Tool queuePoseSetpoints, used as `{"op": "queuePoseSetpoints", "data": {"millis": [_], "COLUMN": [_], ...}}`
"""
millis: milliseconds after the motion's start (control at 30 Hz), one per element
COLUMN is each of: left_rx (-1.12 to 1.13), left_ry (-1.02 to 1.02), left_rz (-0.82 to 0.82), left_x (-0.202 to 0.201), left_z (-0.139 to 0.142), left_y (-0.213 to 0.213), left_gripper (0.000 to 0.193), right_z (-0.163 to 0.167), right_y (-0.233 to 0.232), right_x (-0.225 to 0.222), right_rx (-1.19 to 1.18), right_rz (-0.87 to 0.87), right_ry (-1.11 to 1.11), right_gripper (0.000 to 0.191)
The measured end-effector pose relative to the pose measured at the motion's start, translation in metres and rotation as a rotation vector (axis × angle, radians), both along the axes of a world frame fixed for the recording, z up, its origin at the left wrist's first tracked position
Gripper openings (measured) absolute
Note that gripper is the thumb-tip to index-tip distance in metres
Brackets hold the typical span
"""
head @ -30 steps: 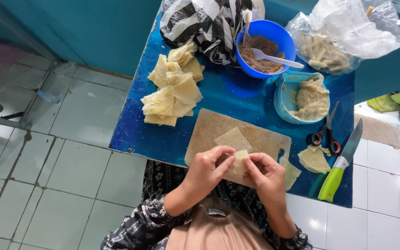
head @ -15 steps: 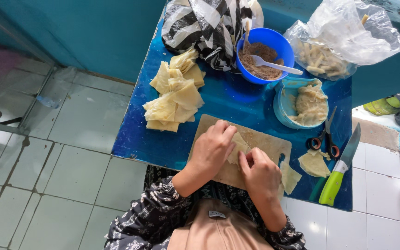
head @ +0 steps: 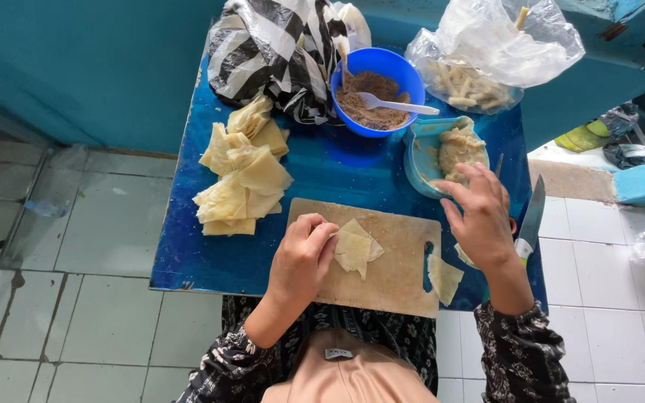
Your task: The person presses a round of dough flat on a cutting board, cuts it with a knife, trims pieces with scissors, and folds the dough wrappers. They spoon brown filling from a blue bowl onto the wrappers and pinch the dough closed into filled parcels, setting finished pieces aside.
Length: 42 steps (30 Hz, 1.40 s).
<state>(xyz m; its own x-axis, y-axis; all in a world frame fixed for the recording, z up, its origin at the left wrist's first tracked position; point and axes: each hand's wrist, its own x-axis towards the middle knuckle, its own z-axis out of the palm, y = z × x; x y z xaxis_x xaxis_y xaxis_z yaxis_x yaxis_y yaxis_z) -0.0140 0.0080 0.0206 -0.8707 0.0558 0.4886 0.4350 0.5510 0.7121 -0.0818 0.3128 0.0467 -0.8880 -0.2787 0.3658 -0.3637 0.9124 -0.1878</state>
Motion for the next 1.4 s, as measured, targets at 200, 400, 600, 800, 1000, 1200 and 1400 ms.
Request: {"op": "queuePoseSetpoints", "data": {"millis": [200, 400, 600, 800, 1000, 1200, 1400], "left_rx": [0.019, 0.035, 0.007, -0.118, -0.125, -0.138, -0.166], "left_ry": [-0.010, -0.010, 0.021, 0.058, 0.028, 0.033, 0.010], "left_rz": [0.020, 0.012, -0.016, -0.063, -0.055, -0.046, -0.030], "left_x": [0.001, 0.001, 0.002, 0.001, 0.000, -0.001, -0.001], "left_z": [0.001, -0.001, -0.006, -0.009, -0.009, -0.013, -0.014], "left_y": [-0.005, -0.012, -0.019, -0.024, -0.026, -0.023, -0.017], "left_gripper": [0.014, 0.015, 0.012, 0.016, 0.007, 0.006, 0.014], "right_z": [-0.009, 0.006, 0.003, -0.017, -0.003, 0.008, 0.000], "right_y": [-0.005, -0.025, -0.080, -0.120, -0.111, -0.105, -0.117], "right_x": [-0.008, 0.000, 0.033, 0.041, 0.053, 0.049, 0.047], "right_rx": [-0.105, -0.152, -0.418, -0.039, 0.542, 0.511, 0.575], "right_rz": [-0.022, -0.039, 0.240, 0.326, 0.284, 0.276, 0.329], "right_ry": [-0.041, 0.009, -0.253, -0.225, -0.010, 0.006, 0.005], "right_gripper": [0.020, 0.026, 0.038, 0.069, 0.073, 0.070, 0.079]}}
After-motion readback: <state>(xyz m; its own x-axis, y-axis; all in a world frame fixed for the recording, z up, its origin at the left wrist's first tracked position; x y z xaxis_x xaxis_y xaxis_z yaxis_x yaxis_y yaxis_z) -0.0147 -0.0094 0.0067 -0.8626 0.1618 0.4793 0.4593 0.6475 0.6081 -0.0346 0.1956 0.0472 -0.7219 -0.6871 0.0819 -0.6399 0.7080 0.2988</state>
